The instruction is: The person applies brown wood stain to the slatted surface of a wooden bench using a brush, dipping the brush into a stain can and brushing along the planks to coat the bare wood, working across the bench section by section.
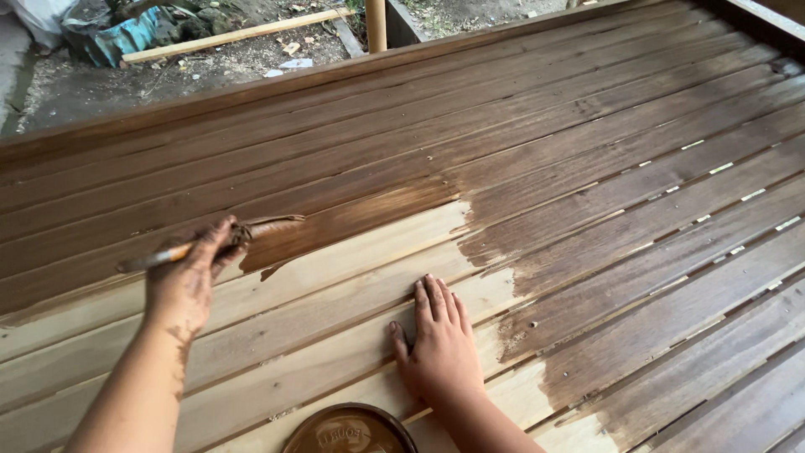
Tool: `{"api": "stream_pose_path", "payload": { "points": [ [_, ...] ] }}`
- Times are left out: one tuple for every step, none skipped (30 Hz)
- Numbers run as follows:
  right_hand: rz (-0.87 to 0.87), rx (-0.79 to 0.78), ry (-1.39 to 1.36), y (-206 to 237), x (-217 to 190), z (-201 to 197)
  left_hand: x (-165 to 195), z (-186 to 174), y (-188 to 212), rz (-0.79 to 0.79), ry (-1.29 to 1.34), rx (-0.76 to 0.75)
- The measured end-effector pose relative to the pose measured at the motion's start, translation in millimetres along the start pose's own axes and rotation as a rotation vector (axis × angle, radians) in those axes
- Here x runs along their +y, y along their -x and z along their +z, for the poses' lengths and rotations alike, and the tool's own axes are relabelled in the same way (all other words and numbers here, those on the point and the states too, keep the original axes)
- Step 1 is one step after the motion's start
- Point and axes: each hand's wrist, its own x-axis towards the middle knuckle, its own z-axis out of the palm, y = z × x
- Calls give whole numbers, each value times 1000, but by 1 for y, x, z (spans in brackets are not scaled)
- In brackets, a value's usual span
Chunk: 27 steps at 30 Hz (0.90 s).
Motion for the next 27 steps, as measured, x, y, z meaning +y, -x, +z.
{"api": "stream_pose_path", "payload": {
  "points": [
    [-2,3,1,-1,0,0,-7,1,2,-1,-52,5],
    [-5,9,-6,-1,0,0,-13,1,1,-3,-104,8],
    [-7,16,-12,-1,0,0,-21,5,-3,-27,-114,-47],
    [-8,24,-16,-2,1,1,-31,15,-9,-52,-121,-105],
    [-8,27,-23,-4,3,2,-42,28,-16,-78,-129,-161],
    [-5,27,-32,-4,3,3,-55,47,-24,-22,-267,-212],
    [-4,25,-38,-4,4,4,-69,73,-36,33,-400,-263],
    [1,12,-35,-4,5,6,-83,103,-49,225,-423,-411],
    [7,-7,-31,-5,6,7,-98,137,-61,260,-487,-447],
    [14,-26,-27,-5,7,7,-110,171,-72,262,-752,-335],
    [-5,-10,-28,-5,7,8,-119,209,-85,235,-580,-481],
    [-26,12,-27,-6,8,7,-126,242,-91,361,-608,-451],
    [-46,35,-25,-7,9,7,-131,269,-92,486,-633,-421],
    [-42,18,-21,-7,8,6,-133,285,-94,437,-629,-408],
    [-40,3,-16,-8,8,5,-132,298,-94,389,-624,-395],
    [-38,-14,-10,-8,8,4,-130,304,-93,339,-619,-382],
    [-36,-9,-21,-5,6,3,-131,297,-93,263,-593,-420],
    [-34,-6,-32,-4,5,2,-126,283,-91,185,-567,-457],
    [-34,9,-42,-6,5,1,-116,267,-94,120,-541,-495],
    [-25,1,-39,-6,4,0,-106,243,-95,95,-523,-513],
    [-14,-12,-37,-5,3,0,-96,207,-91,66,-505,-531],
    [-5,-24,-32,-4,2,-1,-83,166,-87,149,-454,-608],
    [1,-30,-26,-3,2,-2,-64,119,-84,192,-563,-653],
    [4,-37,-22,-2,1,-3,-47,71,-70,-1,-523,-454],
    [9,-42,-19,-2,0,-3,-25,28,-66,-40,-676,-367],
    [12,-46,-7,-1,-1,-4,-5,-11,-57,-118,-609,-321],
    [13,-49,3,-1,-2,-4,11,-40,-52,-139,-502,-296]
  ]
}}
